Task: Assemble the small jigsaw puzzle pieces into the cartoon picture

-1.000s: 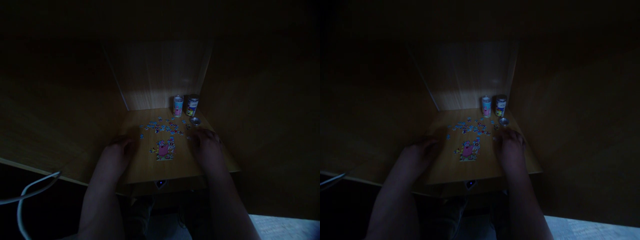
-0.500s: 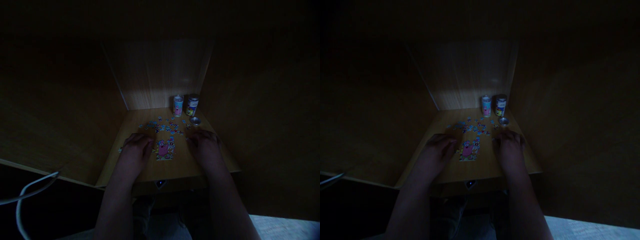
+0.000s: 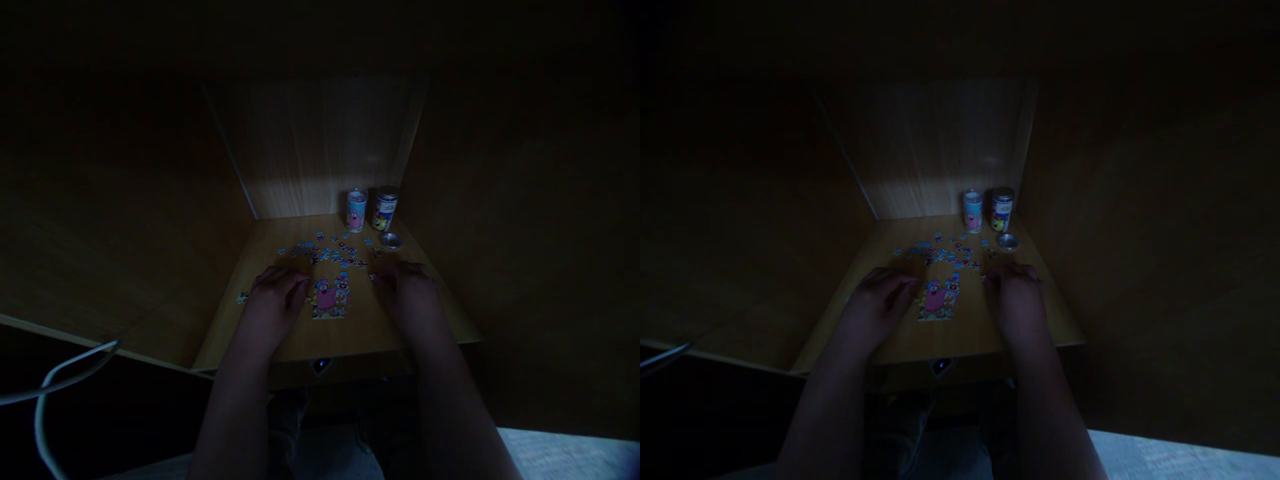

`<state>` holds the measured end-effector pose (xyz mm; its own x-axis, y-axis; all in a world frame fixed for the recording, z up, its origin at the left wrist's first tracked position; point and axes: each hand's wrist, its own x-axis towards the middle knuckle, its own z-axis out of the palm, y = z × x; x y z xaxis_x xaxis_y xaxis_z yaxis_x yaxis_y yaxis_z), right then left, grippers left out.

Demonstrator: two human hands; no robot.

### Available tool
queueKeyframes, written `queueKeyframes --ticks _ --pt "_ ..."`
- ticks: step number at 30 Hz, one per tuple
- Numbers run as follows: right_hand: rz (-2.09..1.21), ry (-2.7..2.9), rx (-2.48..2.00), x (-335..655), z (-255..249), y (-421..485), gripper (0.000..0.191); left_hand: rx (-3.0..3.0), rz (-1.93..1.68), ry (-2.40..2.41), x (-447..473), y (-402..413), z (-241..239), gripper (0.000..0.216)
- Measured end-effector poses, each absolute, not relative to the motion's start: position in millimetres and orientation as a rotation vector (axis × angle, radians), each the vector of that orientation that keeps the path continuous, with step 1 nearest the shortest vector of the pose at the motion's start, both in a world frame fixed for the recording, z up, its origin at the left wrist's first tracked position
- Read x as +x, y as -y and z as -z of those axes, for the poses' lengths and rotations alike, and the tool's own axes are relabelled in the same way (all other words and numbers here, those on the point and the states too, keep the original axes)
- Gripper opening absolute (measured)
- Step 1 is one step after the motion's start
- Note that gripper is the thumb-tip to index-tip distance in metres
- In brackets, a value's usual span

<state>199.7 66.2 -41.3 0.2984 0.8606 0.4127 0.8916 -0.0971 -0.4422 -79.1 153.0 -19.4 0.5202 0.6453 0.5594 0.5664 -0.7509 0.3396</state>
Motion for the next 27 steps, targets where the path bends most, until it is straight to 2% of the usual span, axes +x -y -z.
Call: queueKeyframes --ticks 5,9,11,16,21,27 --pt "-0.094 1.552 -1.862 196 39 -67 0.010 2.625 -1.012 -1.048 -78 -153 19 0.012" --pt "-0.125 1.568 -1.676 189 40 -69 0.028 2.595 -1.001 -0.985 -75 -152 20 0.012" --pt "-0.153 1.577 -1.603 184 40 -69 0.031 2.573 -0.989 -0.938 -73 -150 20 0.015" --pt "-0.329 1.524 -1.573 175 39 -68 0.022 2.539 -0.916 -0.854 -69 -148 18 0.022" --pt "-0.581 1.449 -1.443 175 41 -68 0.017 2.502 -0.863 -0.720 -65 -147 18 0.008" --pt "-0.725 1.443 -1.371 163 40 -68 0.011 2.527 -0.796 -0.620 -65 -148 22 0.015"
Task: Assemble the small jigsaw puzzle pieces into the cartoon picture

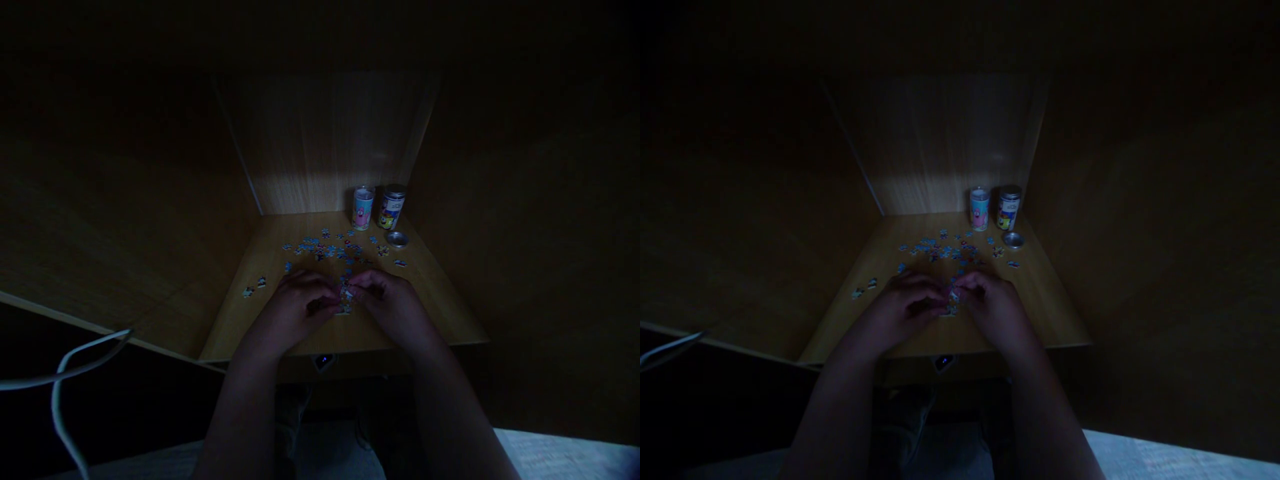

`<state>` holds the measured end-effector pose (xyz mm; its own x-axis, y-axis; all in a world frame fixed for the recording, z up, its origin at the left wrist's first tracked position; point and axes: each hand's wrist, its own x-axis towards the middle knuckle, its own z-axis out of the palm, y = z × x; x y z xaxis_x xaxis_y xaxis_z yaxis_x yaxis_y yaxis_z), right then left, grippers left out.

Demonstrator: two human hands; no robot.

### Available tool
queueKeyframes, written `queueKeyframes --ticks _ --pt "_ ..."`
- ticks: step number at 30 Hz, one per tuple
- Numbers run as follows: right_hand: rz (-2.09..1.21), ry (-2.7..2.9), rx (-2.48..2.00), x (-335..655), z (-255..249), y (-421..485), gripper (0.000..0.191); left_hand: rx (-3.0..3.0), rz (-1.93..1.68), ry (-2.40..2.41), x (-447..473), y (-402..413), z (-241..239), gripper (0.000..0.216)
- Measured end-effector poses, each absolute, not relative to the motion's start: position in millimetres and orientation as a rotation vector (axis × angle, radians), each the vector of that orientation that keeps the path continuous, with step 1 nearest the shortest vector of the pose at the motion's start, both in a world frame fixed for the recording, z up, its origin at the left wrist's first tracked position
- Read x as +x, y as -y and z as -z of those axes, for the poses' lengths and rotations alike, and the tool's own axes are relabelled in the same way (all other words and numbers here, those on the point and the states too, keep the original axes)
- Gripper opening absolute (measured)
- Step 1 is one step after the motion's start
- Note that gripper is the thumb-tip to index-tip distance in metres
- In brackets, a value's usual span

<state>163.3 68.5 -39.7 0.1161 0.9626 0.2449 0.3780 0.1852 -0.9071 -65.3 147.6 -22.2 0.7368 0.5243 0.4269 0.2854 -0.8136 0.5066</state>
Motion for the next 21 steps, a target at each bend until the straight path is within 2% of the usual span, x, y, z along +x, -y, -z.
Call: queueKeyframes --ticks 6,15,21 --pt "-0.641 1.585 -1.420 154.5 35.6 -68.9 0.015 2.493 -0.751 -0.600 -65.8 -149.2 23.7 0.007" --pt "-0.580 1.679 -1.441 154.9 35.4 -68.5 0.023 2.489 -0.744 -0.602 -65.3 -149.4 23.1 0.009" --pt "-0.463 1.740 -1.484 154.4 36.0 -71.0 0.022 2.503 -0.741 -0.599 -65.3 -150.3 23.9 0.012"
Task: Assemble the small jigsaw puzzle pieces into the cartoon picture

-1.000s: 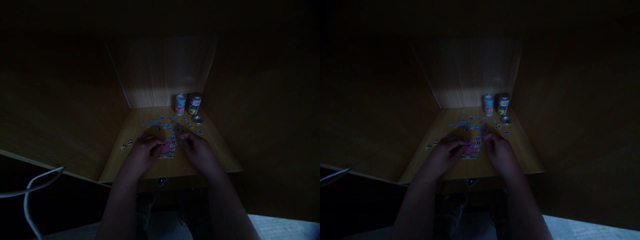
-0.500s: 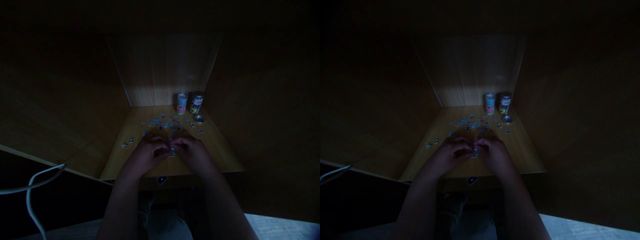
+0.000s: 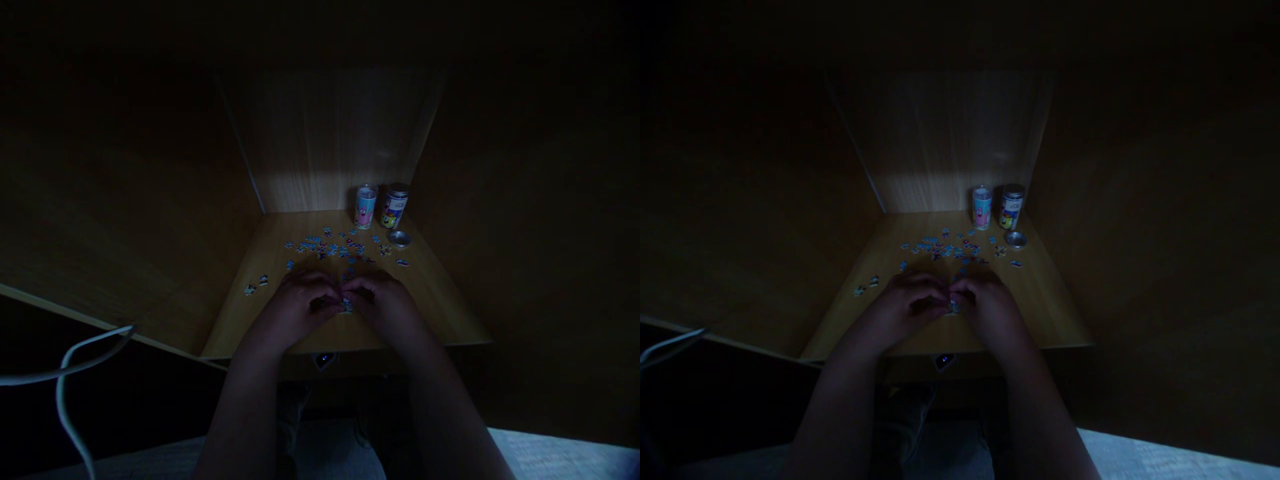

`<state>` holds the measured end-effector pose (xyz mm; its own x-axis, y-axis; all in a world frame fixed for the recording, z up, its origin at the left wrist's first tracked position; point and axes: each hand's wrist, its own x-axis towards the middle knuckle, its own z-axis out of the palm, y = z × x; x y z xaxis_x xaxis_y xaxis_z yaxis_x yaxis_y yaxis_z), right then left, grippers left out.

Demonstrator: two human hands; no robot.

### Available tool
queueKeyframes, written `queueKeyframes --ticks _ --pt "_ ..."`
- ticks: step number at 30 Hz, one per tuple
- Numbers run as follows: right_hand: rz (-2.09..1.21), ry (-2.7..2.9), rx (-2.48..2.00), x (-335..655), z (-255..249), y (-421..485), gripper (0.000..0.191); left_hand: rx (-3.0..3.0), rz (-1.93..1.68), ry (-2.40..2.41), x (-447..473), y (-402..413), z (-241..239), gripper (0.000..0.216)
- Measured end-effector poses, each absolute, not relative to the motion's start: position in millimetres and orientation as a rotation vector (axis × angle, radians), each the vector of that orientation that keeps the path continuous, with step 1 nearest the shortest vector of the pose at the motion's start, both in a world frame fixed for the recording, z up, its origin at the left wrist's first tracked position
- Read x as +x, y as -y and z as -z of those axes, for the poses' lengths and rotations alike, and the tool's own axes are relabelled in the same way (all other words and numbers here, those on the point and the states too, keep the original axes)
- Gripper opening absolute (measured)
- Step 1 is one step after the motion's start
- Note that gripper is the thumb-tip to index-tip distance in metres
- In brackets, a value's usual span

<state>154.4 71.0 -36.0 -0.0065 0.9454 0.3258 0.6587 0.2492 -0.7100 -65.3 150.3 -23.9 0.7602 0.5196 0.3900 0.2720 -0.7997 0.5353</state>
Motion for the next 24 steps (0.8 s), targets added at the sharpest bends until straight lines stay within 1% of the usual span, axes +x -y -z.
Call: queueKeyframes --ticks 5,14,18,21,24 --pt "-0.345 1.806 -1.508 155.4 37.5 -74.0 0.019 2.499 -0.738 -0.609 -65.3 -149.4 23.5 0.013" --pt "-0.380 1.844 -1.403 155.6 36.0 -73.5 0.024 2.492 -0.749 -0.596 -65.3 -149.5 23.6 0.008" --pt "-0.353 1.729 -1.426 158.4 33.1 -71.1 0.023 2.491 -0.747 -0.616 -64.7 -148.9 22.7 0.010" --pt "-0.301 1.650 -1.439 161.4 33.0 -68.9 0.026 2.498 -0.774 -0.588 -64.6 -149.5 23.4 0.010" --pt "-0.255 1.683 -1.424 161.9 35.1 -68.2 0.031 2.508 -0.778 -0.577 -64.9 -150.4 24.5 0.010"
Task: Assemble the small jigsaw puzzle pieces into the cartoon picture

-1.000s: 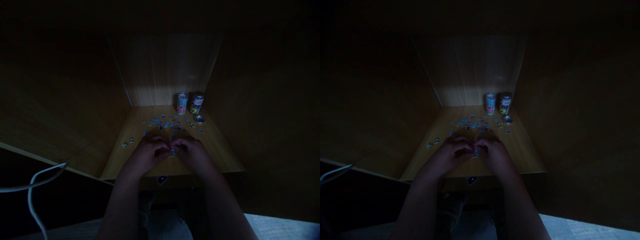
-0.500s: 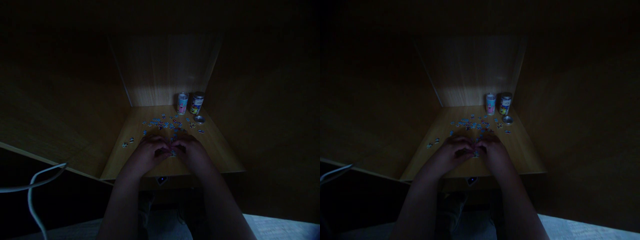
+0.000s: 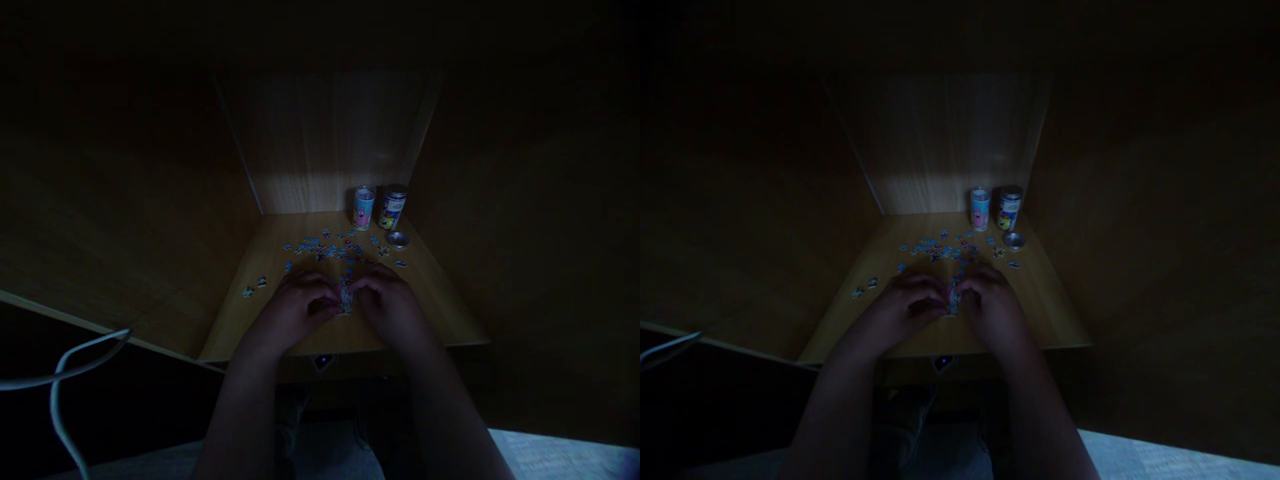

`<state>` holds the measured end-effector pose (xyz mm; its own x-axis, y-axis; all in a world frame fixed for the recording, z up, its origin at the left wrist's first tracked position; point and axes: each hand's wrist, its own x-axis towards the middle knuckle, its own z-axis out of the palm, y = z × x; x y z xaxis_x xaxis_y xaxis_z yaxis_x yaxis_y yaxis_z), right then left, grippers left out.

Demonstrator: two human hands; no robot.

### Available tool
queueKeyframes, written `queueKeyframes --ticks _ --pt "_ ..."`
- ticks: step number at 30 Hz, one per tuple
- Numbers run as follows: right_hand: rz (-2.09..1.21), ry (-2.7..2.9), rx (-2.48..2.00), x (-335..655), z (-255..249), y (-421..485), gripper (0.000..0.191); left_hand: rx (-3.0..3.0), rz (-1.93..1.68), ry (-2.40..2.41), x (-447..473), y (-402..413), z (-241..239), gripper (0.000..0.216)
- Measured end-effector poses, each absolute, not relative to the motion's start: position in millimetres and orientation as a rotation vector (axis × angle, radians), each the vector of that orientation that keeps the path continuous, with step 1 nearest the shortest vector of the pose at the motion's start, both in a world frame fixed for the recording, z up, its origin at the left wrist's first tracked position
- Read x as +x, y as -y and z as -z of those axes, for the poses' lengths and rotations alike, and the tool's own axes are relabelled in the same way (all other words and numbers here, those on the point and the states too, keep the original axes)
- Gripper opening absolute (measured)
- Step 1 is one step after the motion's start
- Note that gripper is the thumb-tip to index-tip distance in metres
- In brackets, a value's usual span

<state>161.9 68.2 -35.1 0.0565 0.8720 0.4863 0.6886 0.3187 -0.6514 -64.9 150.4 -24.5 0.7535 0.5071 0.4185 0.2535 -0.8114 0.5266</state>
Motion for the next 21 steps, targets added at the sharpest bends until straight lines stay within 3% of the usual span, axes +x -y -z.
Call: queueKeyframes --ticks 21 --pt "-0.234 1.787 -1.471 161.2 32.1 -65.4 0.031 2.523 -0.751 -0.607 -65.4 -149.0 22.2 0.013"
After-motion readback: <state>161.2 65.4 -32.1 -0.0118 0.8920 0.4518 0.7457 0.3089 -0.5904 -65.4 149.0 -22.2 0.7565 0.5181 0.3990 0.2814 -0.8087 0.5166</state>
